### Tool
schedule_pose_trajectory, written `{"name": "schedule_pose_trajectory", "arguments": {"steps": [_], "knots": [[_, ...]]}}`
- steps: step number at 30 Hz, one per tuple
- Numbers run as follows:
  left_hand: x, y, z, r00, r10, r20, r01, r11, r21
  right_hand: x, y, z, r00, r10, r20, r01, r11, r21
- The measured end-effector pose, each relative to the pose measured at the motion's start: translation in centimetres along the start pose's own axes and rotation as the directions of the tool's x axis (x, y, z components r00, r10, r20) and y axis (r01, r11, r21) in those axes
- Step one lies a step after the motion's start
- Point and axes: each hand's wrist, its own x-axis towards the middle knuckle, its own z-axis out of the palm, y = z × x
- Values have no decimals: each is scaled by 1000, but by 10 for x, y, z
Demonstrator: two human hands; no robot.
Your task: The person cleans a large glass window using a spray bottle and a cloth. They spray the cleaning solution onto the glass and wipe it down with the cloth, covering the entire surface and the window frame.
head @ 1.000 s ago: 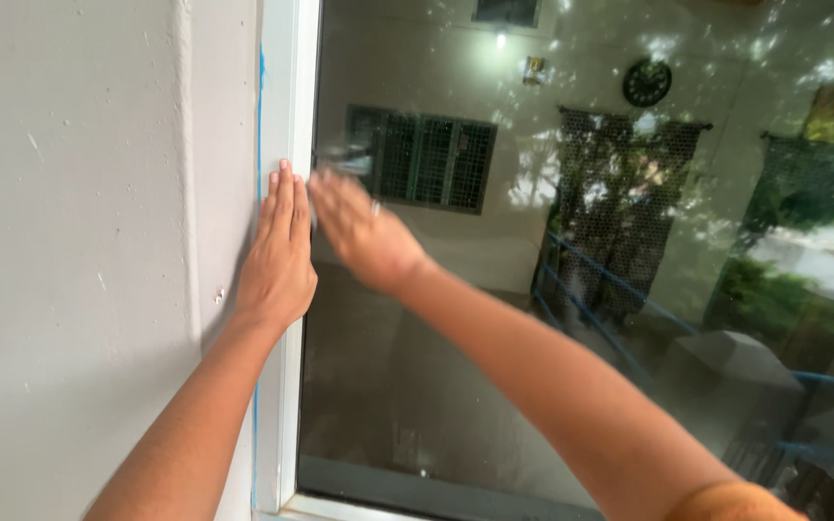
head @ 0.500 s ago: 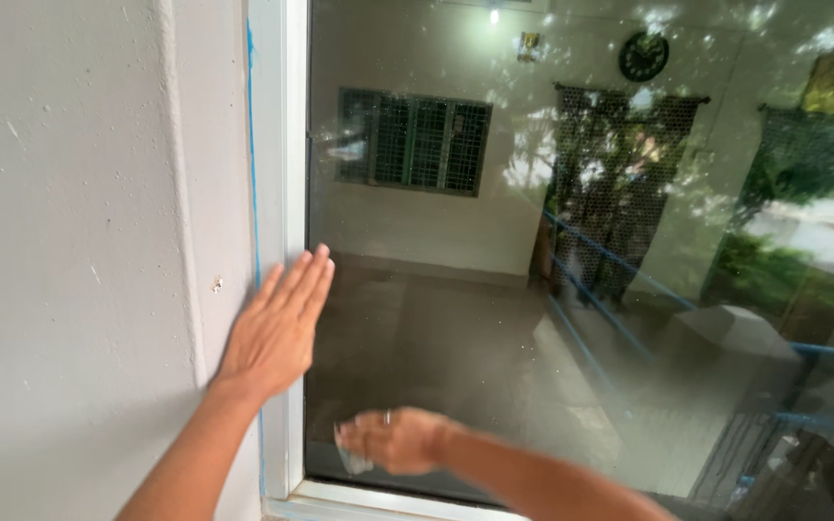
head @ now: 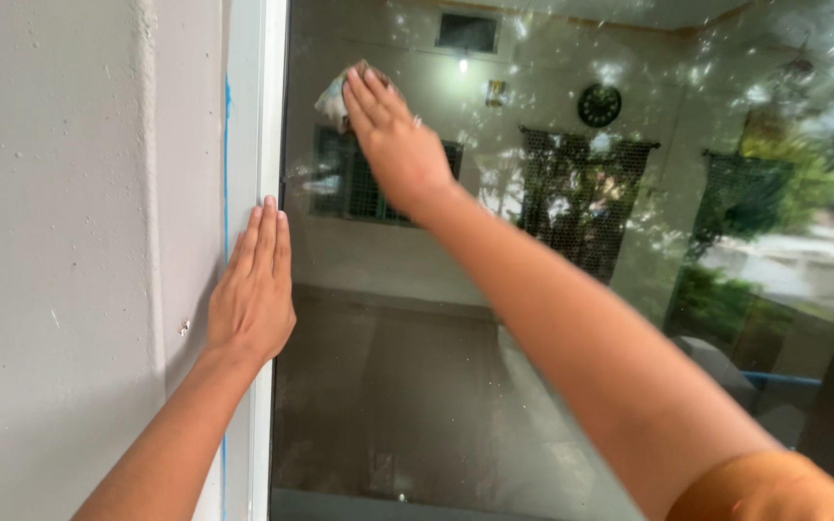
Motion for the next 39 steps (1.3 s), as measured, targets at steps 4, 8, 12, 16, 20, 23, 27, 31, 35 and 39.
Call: {"name": "schedule_pose_trajectory", "arguments": {"steps": [4, 8, 12, 16, 20, 23, 27, 31, 35, 39], "knots": [[0, -4, -3, 1000, 14, 21, -12, 997, -73, -58, -66, -31, 973, -219, -75, 208, 969, -134], [-3, -8, -6, 1000, 11, -1, -11, 989, -150, -163, -157, -60, 926, -311, -214, 376, 815, 442], [-3, -7, -16, 999, 24, 29, -18, 980, -199, -248, -223, -60, 874, -420, -246, 457, 538, 708], [8, -12, -31, 991, 131, -2, -129, 974, -184, -205, -202, -25, 823, -444, -354, 556, 506, 660], [23, -17, -36, 994, 96, -57, -107, 971, -216, -69, -87, 14, 951, -229, -209, 307, 793, 527], [36, -21, -35, 995, 96, -26, -99, 984, -151, 24, -1, 28, 989, -139, 44, 138, 990, 27], [44, -30, -32, 996, 83, -16, -84, 984, -155, 62, 24, 26, 982, 171, 79, -188, 897, 400], [41, -22, -20, 998, 46, -33, -50, 989, -139, 15, -44, 8, 994, -111, -9, 111, 994, 3], [20, -15, -11, 999, 25, -26, -29, 981, -190, -106, -144, -30, 969, -88, -231, 171, 912, 373], [-12, -11, -2, 997, 74, -1, -73, 983, -166, -244, -237, -70, 916, -330, -228, 401, 774, 490]]}}
